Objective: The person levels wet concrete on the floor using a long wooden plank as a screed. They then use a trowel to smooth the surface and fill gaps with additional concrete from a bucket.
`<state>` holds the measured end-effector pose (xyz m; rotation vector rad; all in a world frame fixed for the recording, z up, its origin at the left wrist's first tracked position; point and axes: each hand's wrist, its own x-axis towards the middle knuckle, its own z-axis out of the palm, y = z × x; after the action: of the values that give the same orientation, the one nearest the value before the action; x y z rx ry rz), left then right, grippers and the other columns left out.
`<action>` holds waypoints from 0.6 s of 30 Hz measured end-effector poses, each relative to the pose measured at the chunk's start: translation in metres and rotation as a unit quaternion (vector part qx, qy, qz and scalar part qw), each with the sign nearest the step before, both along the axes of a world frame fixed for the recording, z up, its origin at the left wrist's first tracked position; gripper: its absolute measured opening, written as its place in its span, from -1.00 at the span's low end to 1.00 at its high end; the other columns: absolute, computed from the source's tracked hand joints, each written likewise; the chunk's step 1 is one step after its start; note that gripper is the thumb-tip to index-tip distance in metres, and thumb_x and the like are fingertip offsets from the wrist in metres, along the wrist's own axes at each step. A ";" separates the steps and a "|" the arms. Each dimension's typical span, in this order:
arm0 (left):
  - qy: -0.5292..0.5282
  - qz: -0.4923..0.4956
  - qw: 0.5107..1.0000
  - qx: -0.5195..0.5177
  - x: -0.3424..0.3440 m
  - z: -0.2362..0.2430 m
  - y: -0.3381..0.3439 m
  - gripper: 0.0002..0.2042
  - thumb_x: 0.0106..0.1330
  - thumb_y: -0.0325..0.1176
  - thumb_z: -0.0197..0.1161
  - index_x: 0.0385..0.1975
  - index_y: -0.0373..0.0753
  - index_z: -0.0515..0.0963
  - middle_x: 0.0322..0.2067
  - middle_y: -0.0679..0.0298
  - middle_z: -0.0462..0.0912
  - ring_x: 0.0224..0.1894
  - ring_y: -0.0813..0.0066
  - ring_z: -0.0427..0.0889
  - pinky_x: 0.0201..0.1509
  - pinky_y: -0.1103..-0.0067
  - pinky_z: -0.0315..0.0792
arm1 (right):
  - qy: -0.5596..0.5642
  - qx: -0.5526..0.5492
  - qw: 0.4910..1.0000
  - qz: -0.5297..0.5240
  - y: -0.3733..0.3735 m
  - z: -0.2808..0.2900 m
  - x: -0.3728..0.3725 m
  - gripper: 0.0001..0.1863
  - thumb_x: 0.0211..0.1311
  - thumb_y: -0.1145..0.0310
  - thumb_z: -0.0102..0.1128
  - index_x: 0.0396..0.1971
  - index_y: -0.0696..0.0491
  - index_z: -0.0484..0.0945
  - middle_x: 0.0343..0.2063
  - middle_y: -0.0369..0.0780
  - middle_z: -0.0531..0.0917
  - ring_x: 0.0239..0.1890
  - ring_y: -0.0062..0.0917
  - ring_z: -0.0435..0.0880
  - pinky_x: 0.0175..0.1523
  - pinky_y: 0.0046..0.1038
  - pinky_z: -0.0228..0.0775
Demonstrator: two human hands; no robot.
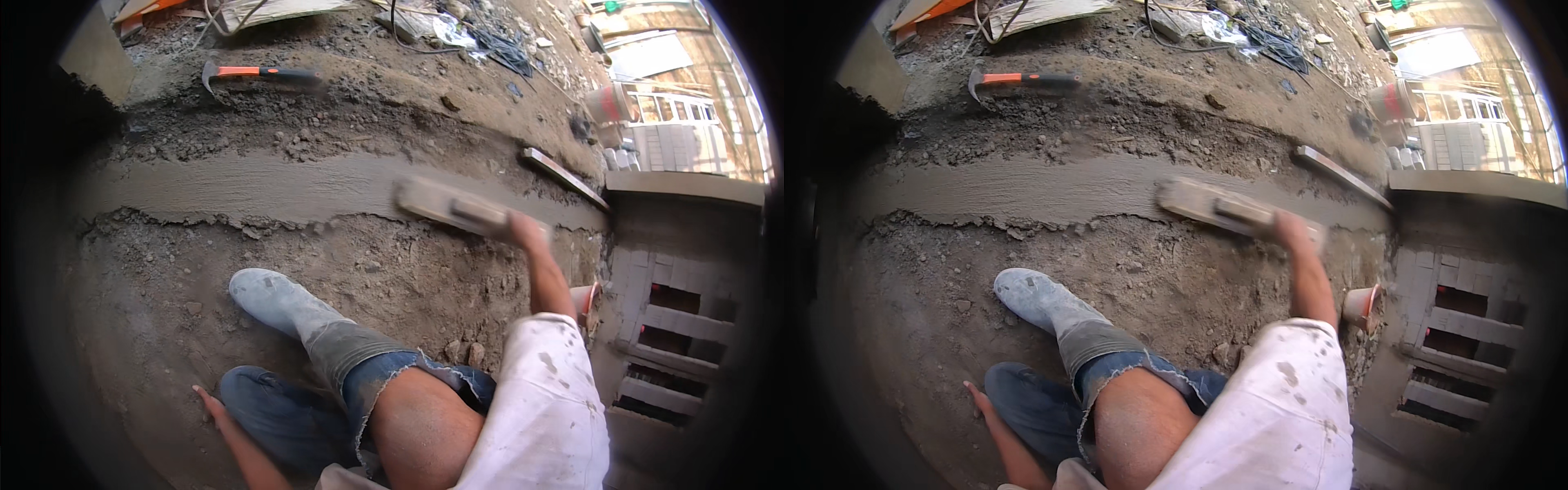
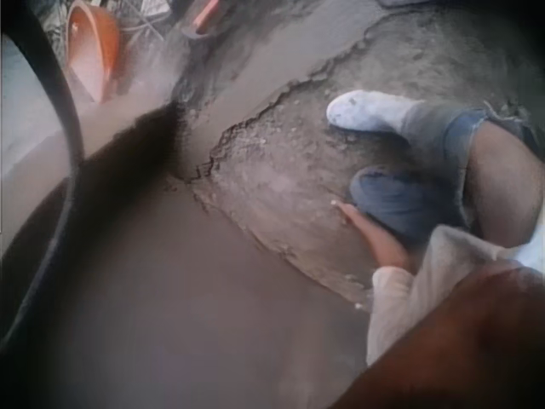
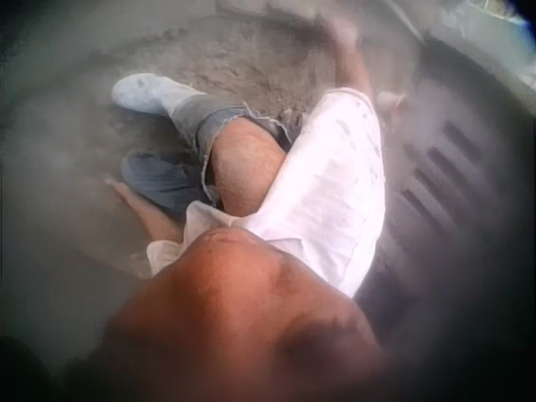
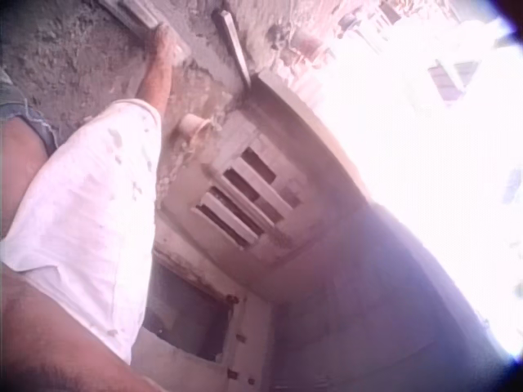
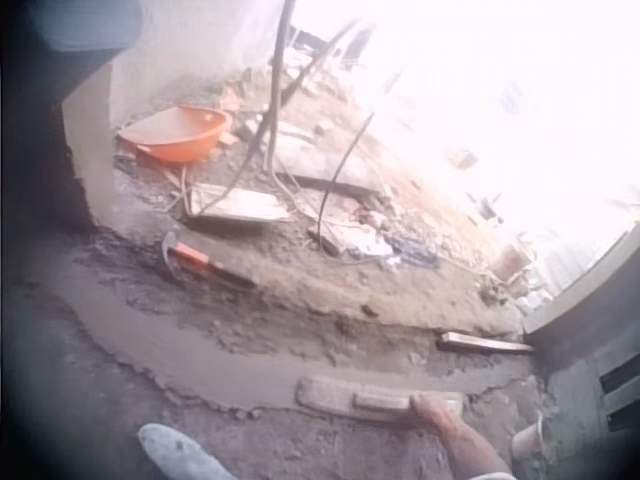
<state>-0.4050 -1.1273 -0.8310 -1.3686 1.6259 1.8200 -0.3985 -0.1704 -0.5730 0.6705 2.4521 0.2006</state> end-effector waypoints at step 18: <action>-0.270 -0.065 0.873 -0.401 -0.048 0.079 0.120 0.23 0.20 0.66 -0.19 0.58 -0.26 -0.40 0.51 -0.36 -0.55 0.52 -0.56 -0.52 0.51 -0.24 -0.42 | 0.114 -0.225 0.943 0.219 -0.249 0.039 -0.226 -0.76 0.39 0.20 0.22 -0.27 0.09 0.66 -0.35 -0.16 0.76 -0.32 -0.36 0.78 -0.26 -0.22 0.64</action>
<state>-0.4533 -1.0068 -0.7518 -1.7949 2.1282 0.5405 -0.6241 -0.4196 -0.5337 -0.0589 2.7024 -0.2804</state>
